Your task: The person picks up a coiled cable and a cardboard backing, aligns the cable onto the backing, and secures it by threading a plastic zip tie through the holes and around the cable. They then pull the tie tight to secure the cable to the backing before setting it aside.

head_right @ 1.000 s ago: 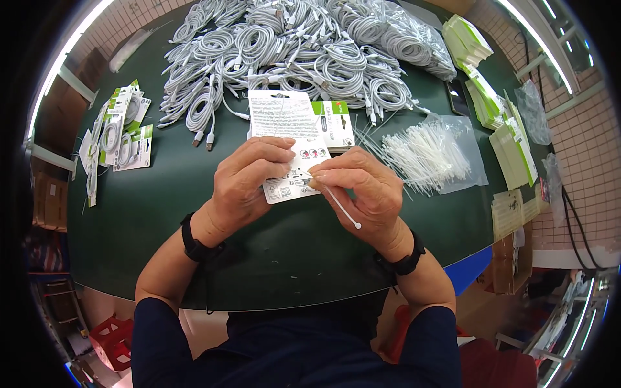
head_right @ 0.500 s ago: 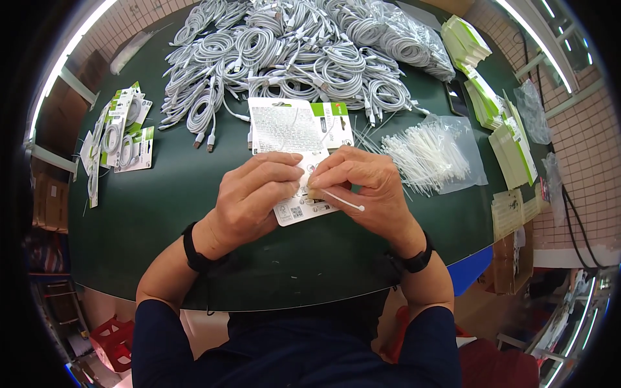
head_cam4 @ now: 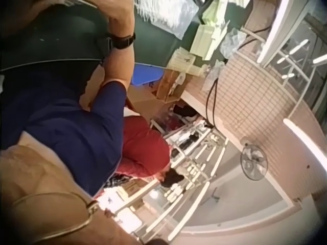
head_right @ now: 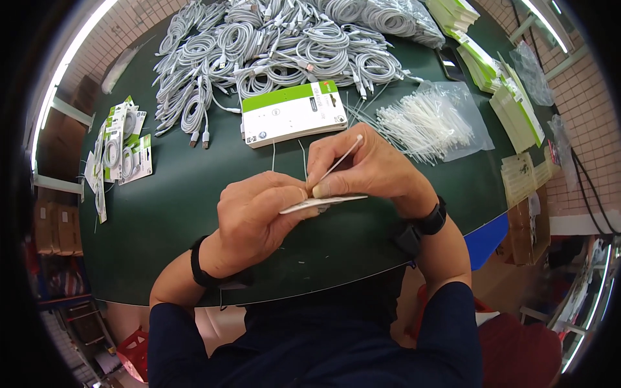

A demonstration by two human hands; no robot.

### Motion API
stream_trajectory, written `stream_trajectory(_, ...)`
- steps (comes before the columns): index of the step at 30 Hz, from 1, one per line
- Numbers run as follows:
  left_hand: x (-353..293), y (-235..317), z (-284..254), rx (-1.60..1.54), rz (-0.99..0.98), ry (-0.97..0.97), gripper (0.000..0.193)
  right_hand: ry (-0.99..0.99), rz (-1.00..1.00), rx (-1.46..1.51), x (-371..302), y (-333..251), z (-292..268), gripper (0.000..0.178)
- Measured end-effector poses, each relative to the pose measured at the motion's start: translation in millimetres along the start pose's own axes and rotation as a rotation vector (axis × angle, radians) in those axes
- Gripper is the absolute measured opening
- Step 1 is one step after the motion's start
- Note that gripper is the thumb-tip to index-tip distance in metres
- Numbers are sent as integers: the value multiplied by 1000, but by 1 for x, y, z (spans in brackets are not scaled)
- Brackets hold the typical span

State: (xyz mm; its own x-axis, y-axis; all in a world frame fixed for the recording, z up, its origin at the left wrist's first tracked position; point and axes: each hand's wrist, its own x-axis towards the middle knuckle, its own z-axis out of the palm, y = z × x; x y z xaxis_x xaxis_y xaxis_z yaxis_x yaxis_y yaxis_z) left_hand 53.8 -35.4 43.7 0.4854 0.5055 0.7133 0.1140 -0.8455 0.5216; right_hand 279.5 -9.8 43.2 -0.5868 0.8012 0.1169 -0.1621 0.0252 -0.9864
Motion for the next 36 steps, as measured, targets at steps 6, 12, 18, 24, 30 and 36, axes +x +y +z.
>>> stream_trajectory(6,4,5,-4,-247,-376,55,12,199,40,244,0,6,8,20)
stream_trajectory(12,1,-17,2,-730,-638,302,19,567,-287,-10,-2,3,10,23)
stream_trajectory(18,-1,-34,8,-839,-734,379,19,364,-792,-1216,5,2,33,32)
stream_trajectory(24,-9,-40,11,-823,-741,319,18,369,-810,-1415,9,18,37,38)
stream_trajectory(30,-6,-35,12,-840,-735,322,19,391,-787,-1461,7,18,38,33)
stream_trajectory(36,-6,-30,10,-832,-711,279,23,465,-833,-1429,11,23,36,28)
